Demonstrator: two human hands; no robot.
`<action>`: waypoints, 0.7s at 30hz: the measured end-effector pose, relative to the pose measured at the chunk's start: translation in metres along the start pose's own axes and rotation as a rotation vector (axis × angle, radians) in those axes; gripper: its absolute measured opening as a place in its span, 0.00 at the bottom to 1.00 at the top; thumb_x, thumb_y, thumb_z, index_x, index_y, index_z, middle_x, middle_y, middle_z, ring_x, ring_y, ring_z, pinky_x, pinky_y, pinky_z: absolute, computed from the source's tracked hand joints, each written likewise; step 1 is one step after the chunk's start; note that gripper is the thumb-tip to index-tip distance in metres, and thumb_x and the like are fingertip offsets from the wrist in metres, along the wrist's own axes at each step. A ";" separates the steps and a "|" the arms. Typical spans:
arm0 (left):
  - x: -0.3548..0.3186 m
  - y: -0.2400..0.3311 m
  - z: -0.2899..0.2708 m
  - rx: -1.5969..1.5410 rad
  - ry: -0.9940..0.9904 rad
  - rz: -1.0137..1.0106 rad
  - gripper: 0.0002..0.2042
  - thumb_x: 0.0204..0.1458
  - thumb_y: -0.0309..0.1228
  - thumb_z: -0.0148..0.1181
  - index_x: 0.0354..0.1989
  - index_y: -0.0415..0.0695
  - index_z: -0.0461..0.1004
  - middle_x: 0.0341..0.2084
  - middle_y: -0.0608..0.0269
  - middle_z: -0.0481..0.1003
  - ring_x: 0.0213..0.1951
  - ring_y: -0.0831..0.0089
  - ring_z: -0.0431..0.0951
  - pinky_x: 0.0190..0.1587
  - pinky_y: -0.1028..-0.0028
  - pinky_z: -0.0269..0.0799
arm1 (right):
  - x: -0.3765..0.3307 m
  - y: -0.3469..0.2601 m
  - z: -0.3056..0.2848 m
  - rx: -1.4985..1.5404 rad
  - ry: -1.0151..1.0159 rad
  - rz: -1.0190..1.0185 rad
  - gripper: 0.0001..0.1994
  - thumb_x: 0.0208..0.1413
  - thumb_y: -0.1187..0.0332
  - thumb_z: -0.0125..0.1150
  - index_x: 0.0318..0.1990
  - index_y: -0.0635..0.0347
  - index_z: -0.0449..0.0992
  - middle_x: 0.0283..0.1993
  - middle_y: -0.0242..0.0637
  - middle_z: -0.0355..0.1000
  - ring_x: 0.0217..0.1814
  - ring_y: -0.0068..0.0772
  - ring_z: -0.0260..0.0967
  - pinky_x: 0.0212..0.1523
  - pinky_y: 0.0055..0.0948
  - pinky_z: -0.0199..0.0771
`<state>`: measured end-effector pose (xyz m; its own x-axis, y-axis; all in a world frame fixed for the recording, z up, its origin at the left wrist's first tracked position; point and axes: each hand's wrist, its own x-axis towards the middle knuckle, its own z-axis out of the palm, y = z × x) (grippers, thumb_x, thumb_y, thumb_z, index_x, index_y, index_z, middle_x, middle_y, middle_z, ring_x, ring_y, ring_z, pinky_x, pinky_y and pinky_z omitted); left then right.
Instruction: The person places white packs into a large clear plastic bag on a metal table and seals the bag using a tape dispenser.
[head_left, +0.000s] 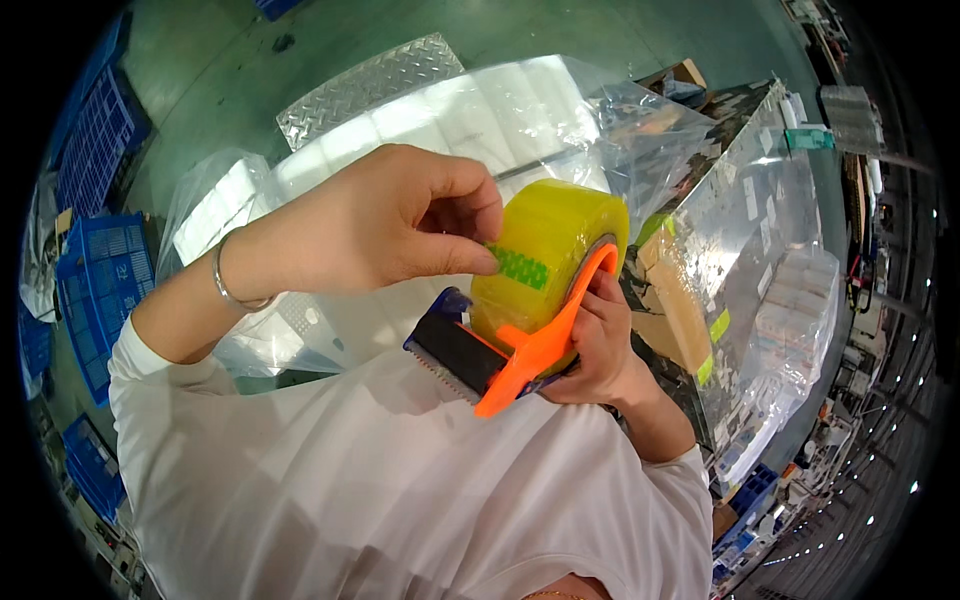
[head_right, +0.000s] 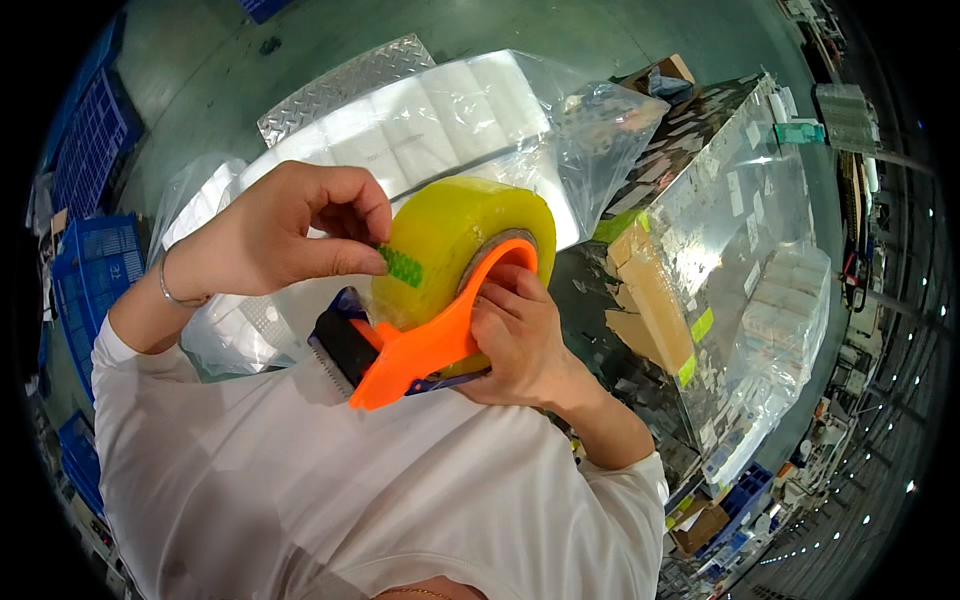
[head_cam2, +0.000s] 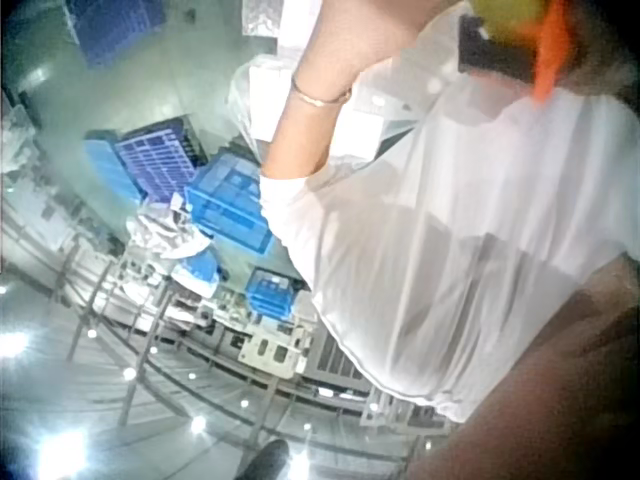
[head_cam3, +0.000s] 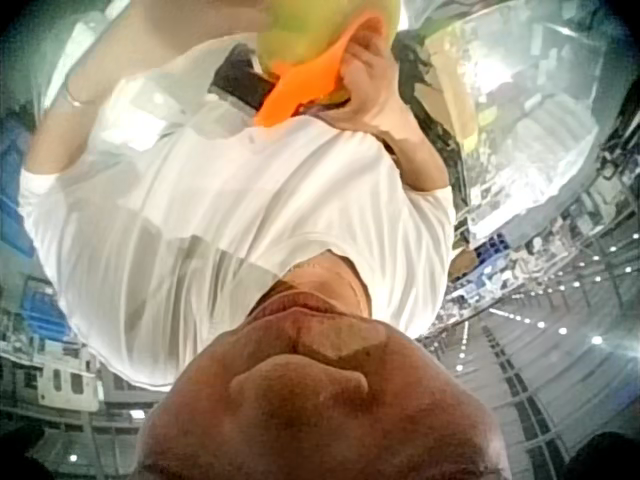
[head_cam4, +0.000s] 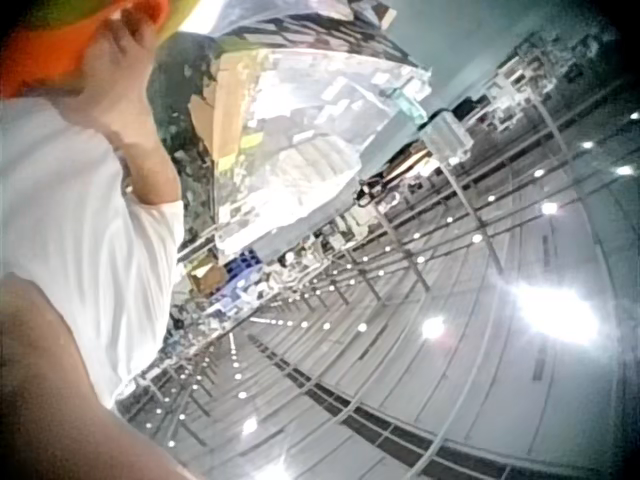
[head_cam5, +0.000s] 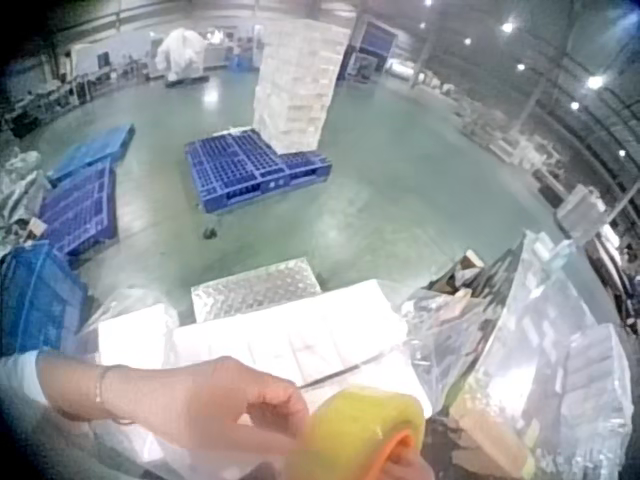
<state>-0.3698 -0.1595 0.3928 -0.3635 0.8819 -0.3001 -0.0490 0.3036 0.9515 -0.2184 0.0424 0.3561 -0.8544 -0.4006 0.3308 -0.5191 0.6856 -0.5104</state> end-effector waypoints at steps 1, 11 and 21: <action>-0.001 0.001 0.002 0.011 0.010 -0.036 0.06 0.45 0.22 0.60 0.30 0.37 0.69 0.24 0.67 0.71 0.30 0.81 0.70 0.38 0.81 0.68 | 0.000 0.000 0.001 -0.005 0.030 -0.022 0.22 0.24 0.68 0.68 0.31 0.65 0.67 0.30 0.44 0.71 0.32 0.43 0.70 0.39 0.39 0.65; -0.011 -0.003 0.010 0.111 0.110 0.458 0.05 0.45 0.18 0.54 0.30 0.40 0.67 0.27 0.61 0.72 0.33 0.74 0.72 0.37 0.77 0.67 | -0.004 0.002 -0.006 0.120 0.075 0.111 0.23 0.24 0.66 0.70 0.32 0.64 0.67 0.35 0.46 0.72 0.35 0.47 0.70 0.41 0.37 0.65; -0.011 -0.004 0.024 0.383 0.183 0.712 0.10 0.34 0.16 0.59 0.28 0.39 0.77 0.20 0.61 0.69 0.24 0.68 0.68 0.25 0.74 0.63 | -0.016 0.009 -0.010 -0.019 0.030 0.063 0.26 0.20 0.62 0.68 0.32 0.67 0.69 0.34 0.47 0.71 0.34 0.51 0.68 0.43 0.43 0.64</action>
<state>-0.3431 -0.1616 0.3905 -0.3352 0.8468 0.4131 0.5586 -0.1745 0.8109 -0.2092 0.0614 0.3542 -0.8843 -0.3379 0.3223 -0.4634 0.7202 -0.5164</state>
